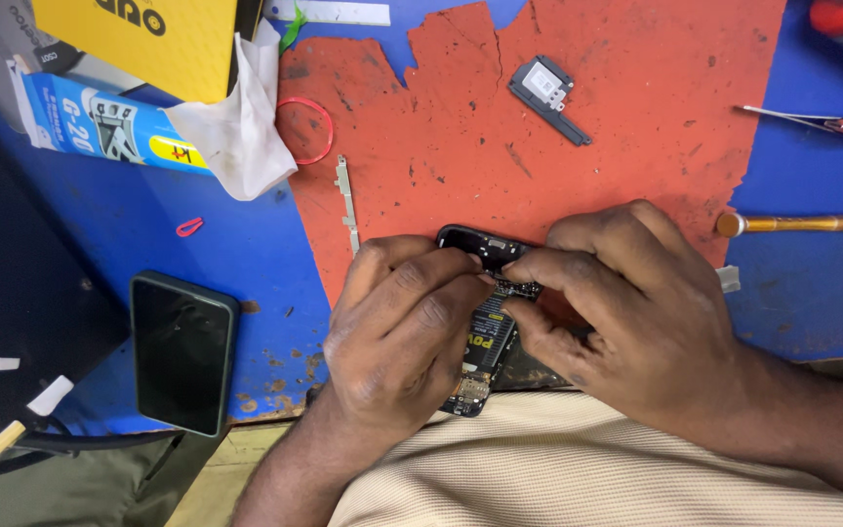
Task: The person uses a small screwdriver and tweezers to remove and reposition internal components of a disassembled smartphone, including the battery and ribbon cables. The person repeatedly adjusts connectors and places the battery back into the chassis.
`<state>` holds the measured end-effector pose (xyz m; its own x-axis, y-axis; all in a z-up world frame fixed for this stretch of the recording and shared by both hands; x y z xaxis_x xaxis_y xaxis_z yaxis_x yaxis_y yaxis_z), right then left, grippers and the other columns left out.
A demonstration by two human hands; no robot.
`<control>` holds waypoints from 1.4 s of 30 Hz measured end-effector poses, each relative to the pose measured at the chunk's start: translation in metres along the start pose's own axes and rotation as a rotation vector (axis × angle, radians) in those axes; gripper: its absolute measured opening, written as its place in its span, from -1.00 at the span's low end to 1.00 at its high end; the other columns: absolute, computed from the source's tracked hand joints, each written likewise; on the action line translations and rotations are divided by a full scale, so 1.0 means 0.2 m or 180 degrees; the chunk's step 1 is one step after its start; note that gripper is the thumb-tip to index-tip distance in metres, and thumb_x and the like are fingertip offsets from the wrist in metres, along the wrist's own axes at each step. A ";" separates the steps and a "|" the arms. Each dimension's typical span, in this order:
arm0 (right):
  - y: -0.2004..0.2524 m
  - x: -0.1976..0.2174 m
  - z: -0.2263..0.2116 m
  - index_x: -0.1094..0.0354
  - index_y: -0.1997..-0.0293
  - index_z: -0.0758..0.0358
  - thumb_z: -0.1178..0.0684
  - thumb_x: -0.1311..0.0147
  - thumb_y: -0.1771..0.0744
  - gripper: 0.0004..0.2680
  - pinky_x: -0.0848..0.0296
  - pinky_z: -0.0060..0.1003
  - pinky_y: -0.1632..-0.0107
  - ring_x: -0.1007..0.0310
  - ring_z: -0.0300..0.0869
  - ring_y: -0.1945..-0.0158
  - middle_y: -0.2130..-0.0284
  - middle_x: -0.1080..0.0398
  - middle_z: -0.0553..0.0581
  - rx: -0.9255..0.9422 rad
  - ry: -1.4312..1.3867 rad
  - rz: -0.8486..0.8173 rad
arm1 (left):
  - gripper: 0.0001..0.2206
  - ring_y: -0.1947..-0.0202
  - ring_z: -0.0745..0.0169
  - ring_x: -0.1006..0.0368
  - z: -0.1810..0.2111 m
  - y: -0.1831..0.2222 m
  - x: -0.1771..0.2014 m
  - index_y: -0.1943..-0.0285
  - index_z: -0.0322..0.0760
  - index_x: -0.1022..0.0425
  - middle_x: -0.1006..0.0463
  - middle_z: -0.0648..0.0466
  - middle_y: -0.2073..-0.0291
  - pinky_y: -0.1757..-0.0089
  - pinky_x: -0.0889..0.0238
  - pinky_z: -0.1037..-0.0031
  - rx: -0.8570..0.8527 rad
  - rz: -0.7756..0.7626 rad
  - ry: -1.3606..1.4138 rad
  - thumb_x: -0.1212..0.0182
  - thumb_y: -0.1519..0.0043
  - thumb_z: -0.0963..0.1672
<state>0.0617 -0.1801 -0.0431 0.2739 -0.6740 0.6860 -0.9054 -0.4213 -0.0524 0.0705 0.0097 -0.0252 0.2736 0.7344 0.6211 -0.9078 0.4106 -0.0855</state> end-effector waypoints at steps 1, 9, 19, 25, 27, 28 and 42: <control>0.00 0.00 0.00 -0.40 0.04 0.25 0.10 -0.42 -0.20 -0.69 -0.35 -0.15 0.19 -0.32 -0.06 0.23 0.20 -0.33 0.12 0.0004 0.0001 0.0006 | -0.76 0.09 0.03 -0.49 0.00 0.00 0.00 0.06 -0.42 -0.57 -0.57 -0.03 0.09 0.08 -0.42 0.34 -0.0003 0.0010 0.0000 -0.37 -0.10 -0.32; 0.00 0.00 -0.01 -0.41 0.06 0.24 0.12 -0.42 -0.20 -0.71 -0.36 -0.17 0.20 -0.34 -0.08 0.22 0.22 -0.33 0.10 0.0023 0.0005 0.0038 | -0.76 0.09 0.02 -0.49 0.00 0.00 0.00 0.06 -0.42 -0.56 -0.57 -0.03 0.09 0.08 -0.41 0.33 -0.0011 0.0028 0.0018 -0.38 -0.10 -0.32; -0.04 0.01 -0.04 -0.37 0.13 0.36 0.15 -0.41 -0.22 -0.73 -0.37 -0.13 0.23 -0.37 -0.02 0.26 0.24 -0.33 0.17 0.0273 0.0178 0.0215 | -0.75 0.10 0.01 -0.50 0.01 0.01 -0.01 0.05 -0.40 -0.55 -0.57 -0.02 0.10 0.15 -0.40 0.38 0.0089 0.0179 0.0055 -0.38 -0.12 -0.35; -0.05 -0.02 -0.08 -0.38 0.13 0.34 0.22 -0.35 -0.23 -0.77 -0.37 -0.16 0.21 -0.36 -0.03 0.25 0.25 -0.34 0.14 0.0176 0.0385 0.0330 | -0.75 0.10 0.01 -0.50 0.01 0.02 -0.01 0.05 -0.39 -0.55 -0.57 -0.02 0.10 0.16 -0.42 0.38 0.0042 0.0358 0.0113 -0.39 -0.12 -0.35; -0.05 -0.02 -0.09 -0.37 0.13 0.35 0.22 -0.34 -0.24 -0.78 -0.38 -0.14 0.19 -0.37 -0.02 0.24 0.24 -0.34 0.14 0.0214 0.0450 0.0386 | -0.74 0.10 0.01 -0.50 0.00 0.02 -0.01 0.05 -0.39 -0.54 -0.57 -0.01 0.11 0.15 -0.41 0.37 0.0047 0.0368 0.0144 -0.38 -0.12 -0.35; -0.05 -0.03 -0.09 -0.37 0.13 0.35 0.22 -0.34 -0.24 -0.79 -0.39 -0.13 0.18 -0.38 -0.02 0.23 0.24 -0.35 0.14 0.0217 0.0456 0.0380 | -0.74 0.10 0.02 -0.50 0.00 0.02 -0.01 0.04 -0.39 -0.54 -0.57 -0.01 0.11 0.15 -0.41 0.37 0.0056 0.0374 0.0160 -0.37 -0.12 -0.35; -0.01 -0.04 -0.11 -0.40 0.17 0.29 0.20 -0.38 -0.25 -0.81 -0.40 -0.16 0.17 -0.40 -0.02 0.17 0.21 -0.37 0.15 -0.0043 0.0400 0.0518 | -0.77 0.04 0.03 -0.45 0.00 0.05 0.01 0.05 -0.33 -0.53 -0.54 0.05 0.09 0.10 -0.38 0.36 0.0023 0.0303 0.0241 -0.32 -0.16 -0.34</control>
<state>0.0539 -0.1606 -0.0323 0.0818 -0.6513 0.7544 -0.9389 -0.3043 -0.1608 0.0618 0.0154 -0.0257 0.2091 0.8087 0.5499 -0.9330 0.3333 -0.1354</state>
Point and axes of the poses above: each hand's wrist, its own y-axis away from the middle knuckle, its own x-axis out of the back of the hand, z = x × y, the point moved 3 cm from there along -y, towards the middle knuckle
